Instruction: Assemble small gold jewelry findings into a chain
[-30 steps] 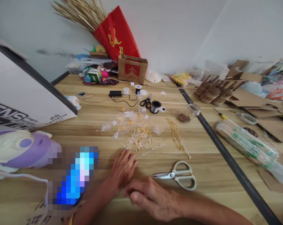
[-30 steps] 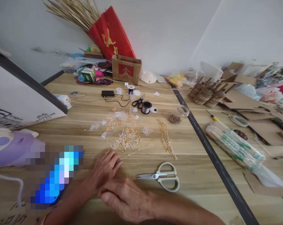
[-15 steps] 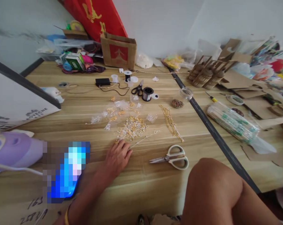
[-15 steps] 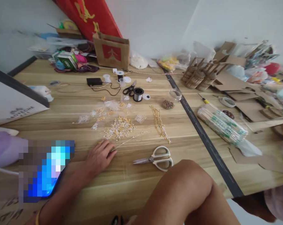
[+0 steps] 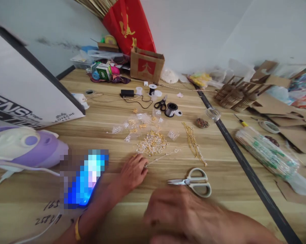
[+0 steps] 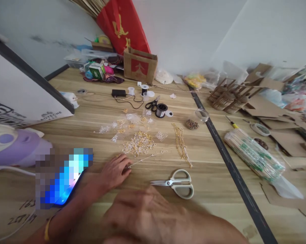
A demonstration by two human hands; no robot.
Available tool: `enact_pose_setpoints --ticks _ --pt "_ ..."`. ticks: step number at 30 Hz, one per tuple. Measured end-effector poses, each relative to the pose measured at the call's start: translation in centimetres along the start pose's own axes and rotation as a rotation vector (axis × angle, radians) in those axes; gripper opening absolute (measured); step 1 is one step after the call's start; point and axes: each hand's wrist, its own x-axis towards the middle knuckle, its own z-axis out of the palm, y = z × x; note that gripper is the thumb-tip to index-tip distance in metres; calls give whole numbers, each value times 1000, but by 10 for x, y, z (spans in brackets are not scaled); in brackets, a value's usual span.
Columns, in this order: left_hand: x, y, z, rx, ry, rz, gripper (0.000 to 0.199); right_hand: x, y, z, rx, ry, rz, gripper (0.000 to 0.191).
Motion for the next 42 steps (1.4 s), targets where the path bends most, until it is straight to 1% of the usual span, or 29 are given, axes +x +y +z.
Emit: enact_pose_setpoints --ticks 1,2,3,5,8,10,13,15,19,24,30,33,35,39,42 --pt "-1 -1 -1 -10 3 -14 10 11 13 -8 -82 -7 140 20" --pt "-3 -2 -2 -14 12 -21 9 20 25 -12 -184 25 249 16" --pt "-4 -2 -3 -13 22 -27 9 24 38 -13 -279 68 344 16" --pt "-6 -4 -5 3 18 -45 8 25 62 -12 -384 155 474 17" --pt "-5 -5 -11 30 -29 -72 6 11 93 -12 -407 223 617 16" --pt "-4 -5 -16 43 -61 -83 7 -1 111 -14 -439 242 673 15" --pt "-3 -6 -19 69 -93 -86 7 -16 132 -18 -501 265 749 15" --pt "-4 -7 -21 81 -114 -81 8 -24 142 -20 -541 283 792 15" --pt "-4 -5 -26 67 -158 -98 10 -31 152 -20 -587 284 823 18" --pt "-2 -1 -35 71 -224 -132 13 -26 153 -17 -614 237 847 21" --pt "-1 -4 -35 71 -225 -93 20 -24 155 -14 -630 219 862 18" --pt "-1 -7 -32 72 -201 -78 21 -27 159 -14 -611 240 826 16" --pt "-1 -10 -28 68 -162 -71 22 -30 162 -14 -564 276 792 14" --pt "0 -15 -23 55 -101 -57 22 -35 165 -17 -404 362 752 8" --pt "0 -16 -23 59 -70 -39 22 -35 163 -19 -304 377 746 7"
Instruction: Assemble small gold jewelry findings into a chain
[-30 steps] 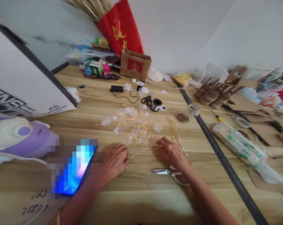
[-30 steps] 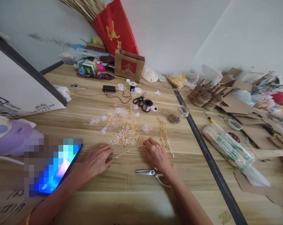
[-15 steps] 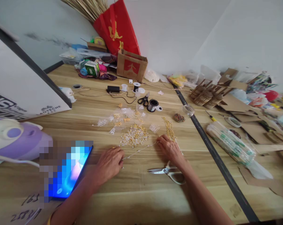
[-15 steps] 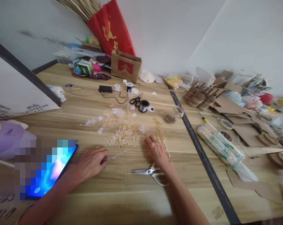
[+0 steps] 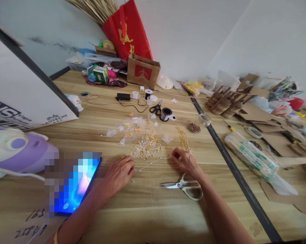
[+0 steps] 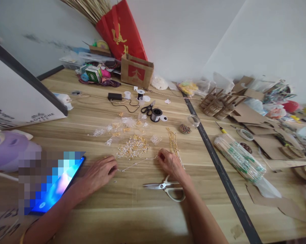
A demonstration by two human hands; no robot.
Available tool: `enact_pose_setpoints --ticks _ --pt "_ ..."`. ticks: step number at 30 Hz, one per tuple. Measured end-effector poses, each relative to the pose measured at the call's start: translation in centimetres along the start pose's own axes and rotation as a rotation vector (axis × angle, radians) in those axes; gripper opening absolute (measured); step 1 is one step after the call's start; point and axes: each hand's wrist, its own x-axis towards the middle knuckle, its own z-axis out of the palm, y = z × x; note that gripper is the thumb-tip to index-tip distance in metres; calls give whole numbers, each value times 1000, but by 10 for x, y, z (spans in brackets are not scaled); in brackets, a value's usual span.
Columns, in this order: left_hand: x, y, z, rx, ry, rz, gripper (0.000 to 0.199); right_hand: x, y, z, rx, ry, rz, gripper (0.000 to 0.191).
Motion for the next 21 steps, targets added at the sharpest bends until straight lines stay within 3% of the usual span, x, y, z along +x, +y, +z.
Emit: enact_pose_setpoints --ticks 6,11,15,18,21 --pt "-3 3 0 7 -22 -8 23 0 -2 -3 7 -49 14 11" --pt "-10 9 6 36 29 23 15 0 0 0 -127 -46 52 15" --pt "-22 11 -1 111 57 42 14 1 1 3 -126 -54 49 14" --pt "-36 5 -8 143 101 -42 17 0 0 3 -104 -62 48 14" --pt "-53 -8 -5 149 233 -155 27 -1 -2 2 -118 -66 50 14"
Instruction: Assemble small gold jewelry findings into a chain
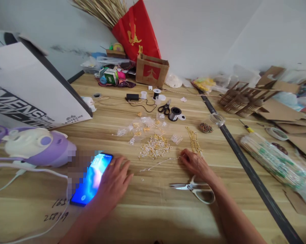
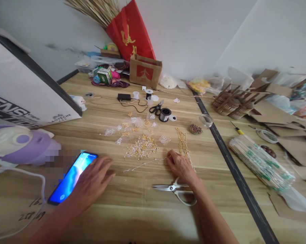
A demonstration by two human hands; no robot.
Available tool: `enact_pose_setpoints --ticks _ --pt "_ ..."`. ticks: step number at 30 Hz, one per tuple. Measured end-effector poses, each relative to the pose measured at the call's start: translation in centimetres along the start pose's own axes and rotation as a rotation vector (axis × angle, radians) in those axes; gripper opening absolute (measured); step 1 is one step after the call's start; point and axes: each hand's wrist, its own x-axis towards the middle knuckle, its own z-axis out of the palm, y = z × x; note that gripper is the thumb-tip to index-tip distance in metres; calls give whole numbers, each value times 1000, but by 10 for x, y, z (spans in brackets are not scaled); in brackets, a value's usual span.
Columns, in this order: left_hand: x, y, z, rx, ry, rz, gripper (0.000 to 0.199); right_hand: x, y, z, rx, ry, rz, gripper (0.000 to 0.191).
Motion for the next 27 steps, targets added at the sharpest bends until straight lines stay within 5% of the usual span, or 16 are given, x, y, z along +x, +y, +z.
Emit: enact_pose_setpoints --ticks 4,13,27 --pt "-22 -18 11 115 149 -287 49 -1 0 -1 -26 -15 -8 14" --pt "-41 -29 4 278 90 -625 74 -3 -2 -2 -51 3 -41 11" --pt "-33 -27 -2 434 24 -676 76 -4 -1 -1 -72 -8 -39 10"
